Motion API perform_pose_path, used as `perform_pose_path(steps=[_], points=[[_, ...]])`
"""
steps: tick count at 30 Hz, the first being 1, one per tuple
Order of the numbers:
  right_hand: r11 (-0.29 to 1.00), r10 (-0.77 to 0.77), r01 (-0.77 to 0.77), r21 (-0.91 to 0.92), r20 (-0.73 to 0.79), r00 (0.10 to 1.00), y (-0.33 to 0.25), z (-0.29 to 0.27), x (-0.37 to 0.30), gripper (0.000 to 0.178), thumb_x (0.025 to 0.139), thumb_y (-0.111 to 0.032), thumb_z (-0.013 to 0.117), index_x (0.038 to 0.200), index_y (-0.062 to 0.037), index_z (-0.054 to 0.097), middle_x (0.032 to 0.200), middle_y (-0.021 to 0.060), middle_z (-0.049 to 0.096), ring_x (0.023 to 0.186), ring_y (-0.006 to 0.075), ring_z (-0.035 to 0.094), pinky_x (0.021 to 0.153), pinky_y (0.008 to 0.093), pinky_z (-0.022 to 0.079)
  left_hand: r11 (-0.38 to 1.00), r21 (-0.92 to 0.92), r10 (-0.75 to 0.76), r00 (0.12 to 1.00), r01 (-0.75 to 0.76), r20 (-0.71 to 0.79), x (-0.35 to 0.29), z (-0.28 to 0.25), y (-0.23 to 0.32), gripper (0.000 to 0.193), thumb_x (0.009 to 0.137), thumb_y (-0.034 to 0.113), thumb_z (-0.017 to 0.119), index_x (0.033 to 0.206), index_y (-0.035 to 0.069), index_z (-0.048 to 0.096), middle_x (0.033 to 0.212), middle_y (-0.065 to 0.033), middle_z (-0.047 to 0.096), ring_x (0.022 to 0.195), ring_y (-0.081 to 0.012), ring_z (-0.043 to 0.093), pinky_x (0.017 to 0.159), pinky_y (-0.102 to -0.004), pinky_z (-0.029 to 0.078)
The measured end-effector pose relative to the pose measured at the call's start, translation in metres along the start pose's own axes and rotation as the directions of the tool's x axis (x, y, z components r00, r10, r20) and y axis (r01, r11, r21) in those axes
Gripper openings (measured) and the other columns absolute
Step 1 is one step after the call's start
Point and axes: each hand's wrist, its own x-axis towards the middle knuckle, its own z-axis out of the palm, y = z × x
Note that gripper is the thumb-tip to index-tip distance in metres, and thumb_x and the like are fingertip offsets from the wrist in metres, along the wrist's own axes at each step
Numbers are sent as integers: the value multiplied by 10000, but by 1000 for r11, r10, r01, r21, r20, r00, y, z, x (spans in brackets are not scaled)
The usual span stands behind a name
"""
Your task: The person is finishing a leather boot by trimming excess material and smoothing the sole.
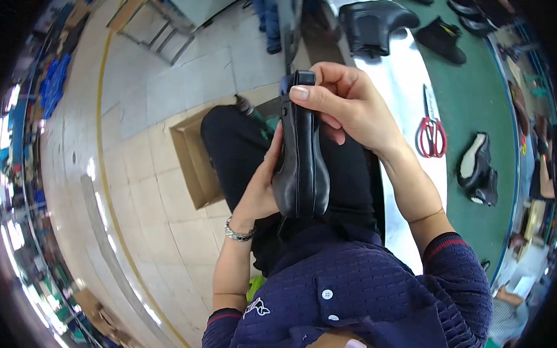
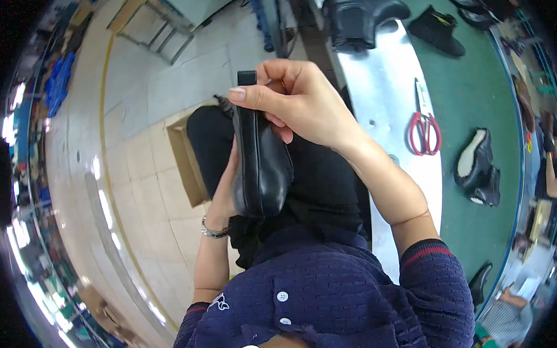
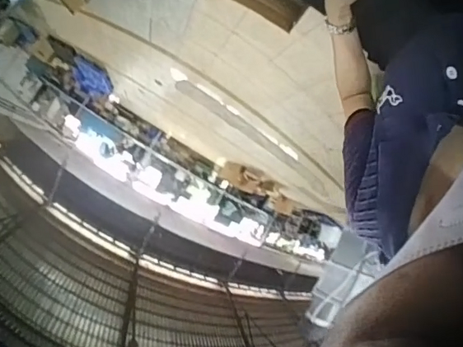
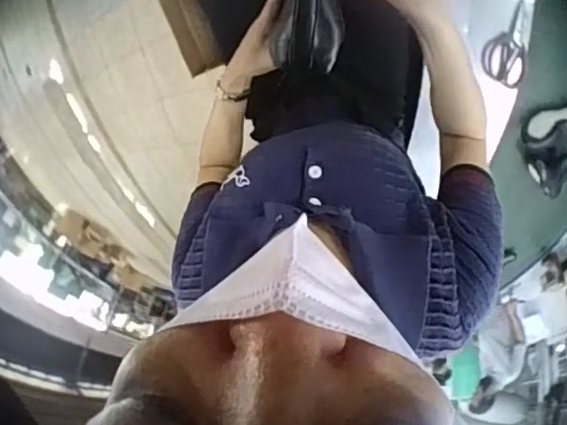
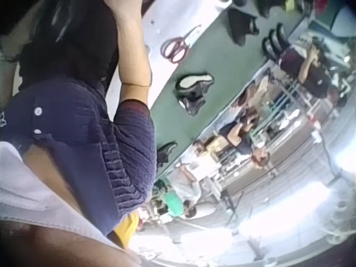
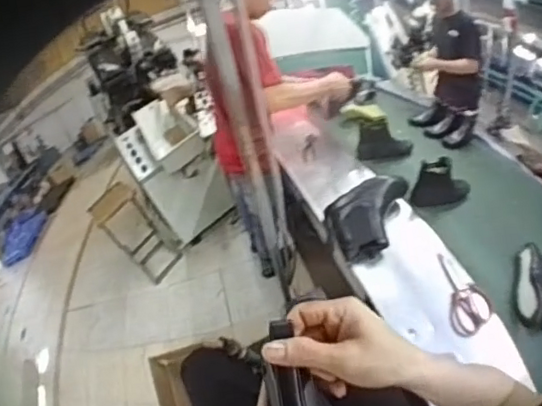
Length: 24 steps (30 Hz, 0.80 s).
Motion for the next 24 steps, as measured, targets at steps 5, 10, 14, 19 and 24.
perform_pose_path(steps=[5,10,14,19,24], points=[[997,82,-81,-9,96,992,35,19,7,377,918,-299,685,667,-87,498,499,-44,493,396,33,466,405,174,345,997,29,74,995,-72,-63,-30,-4,-37,1210,680,60,832,1560,154,7,1504,-80,307,1309,-183,427,1057,-327,417],[992,125,-128,10,139,982,59,15,-2,174,946,-187,638,1030,-34,641,669,-31,548,541,24,512,499,175,423,997,-69,20,995,-27,-100,-35,-2,-55,1316,622,27,870,1552,154,-53,1544,-100,258,1338,-205,412,1064,-340,412],[988,114,-95,-125,155,981,66,11,-17,414,933,-189,655,1292,-19,538,746,-32,575,617,27,519,542,179,427,990,118,-85,995,78,55,-36,-19,-39,1453,524,68,913,1542,175,-118,1601,-149,119,1454,-247,210,1162,-353,231],[961,-20,68,-268,176,984,79,18,-14,459,912,-194,672,1294,9,519,742,28,605,608,87,559,559,235,460,961,-277,1,1000,-3,-6,-10,-41,-22,1360,580,356,929,1555,102,15,1551,-131,238,1408,-243,292,1152,-361,241],[889,-272,233,-394,-45,961,93,10,-30,436,928,-153,595,1323,0,491,906,198,667,806,354,651,717,403,511,972,-209,-141,975,104,-171,28,-20,-36,806,794,382,743,1412,12,380,1335,-97,488,1258,-221,459,1086,-344,342]])
